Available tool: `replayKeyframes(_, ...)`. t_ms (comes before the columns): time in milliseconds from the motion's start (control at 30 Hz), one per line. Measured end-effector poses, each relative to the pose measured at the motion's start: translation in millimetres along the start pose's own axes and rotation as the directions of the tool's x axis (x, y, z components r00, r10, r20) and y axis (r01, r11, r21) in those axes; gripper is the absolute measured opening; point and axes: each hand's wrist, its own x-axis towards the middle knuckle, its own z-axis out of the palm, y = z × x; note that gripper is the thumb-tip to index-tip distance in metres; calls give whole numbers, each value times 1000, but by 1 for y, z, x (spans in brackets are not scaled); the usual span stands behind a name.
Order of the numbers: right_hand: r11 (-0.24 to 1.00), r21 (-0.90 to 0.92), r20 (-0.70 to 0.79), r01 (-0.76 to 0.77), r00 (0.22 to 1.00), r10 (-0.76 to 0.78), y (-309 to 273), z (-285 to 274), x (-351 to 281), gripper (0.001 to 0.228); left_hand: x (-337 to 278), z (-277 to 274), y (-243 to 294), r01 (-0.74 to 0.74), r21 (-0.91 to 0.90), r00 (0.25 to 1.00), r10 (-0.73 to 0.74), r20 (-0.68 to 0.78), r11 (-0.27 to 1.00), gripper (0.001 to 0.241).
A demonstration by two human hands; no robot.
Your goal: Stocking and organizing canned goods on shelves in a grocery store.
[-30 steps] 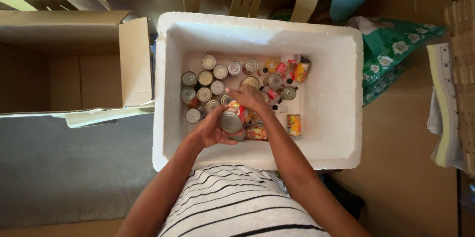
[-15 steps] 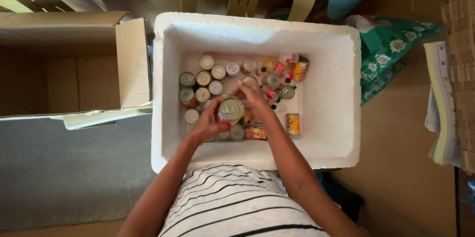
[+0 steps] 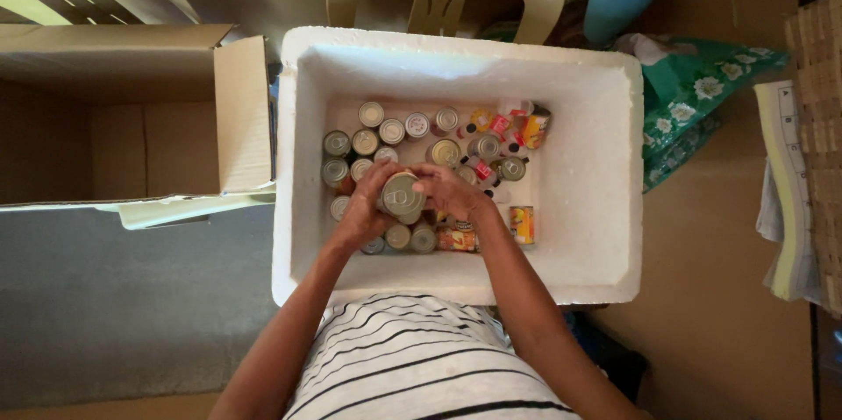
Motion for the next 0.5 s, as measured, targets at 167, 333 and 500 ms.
replayKeyframes(167,977,-62,-13,205,978,-206,-5,5,-6,87,-4,-12,4,463,-563,886,-336,320,684,116)
replayKeyframes(333,959,-64,37,276,961,-275,-8,11,-9,92,11,-21,21,527,-608,847,-425,320,594,109)
replayKeyframes(500,949,-58,81,310,949,-305,-27,25,-16,98,15,-18,13,399,-643,915,-327,235,654,105)
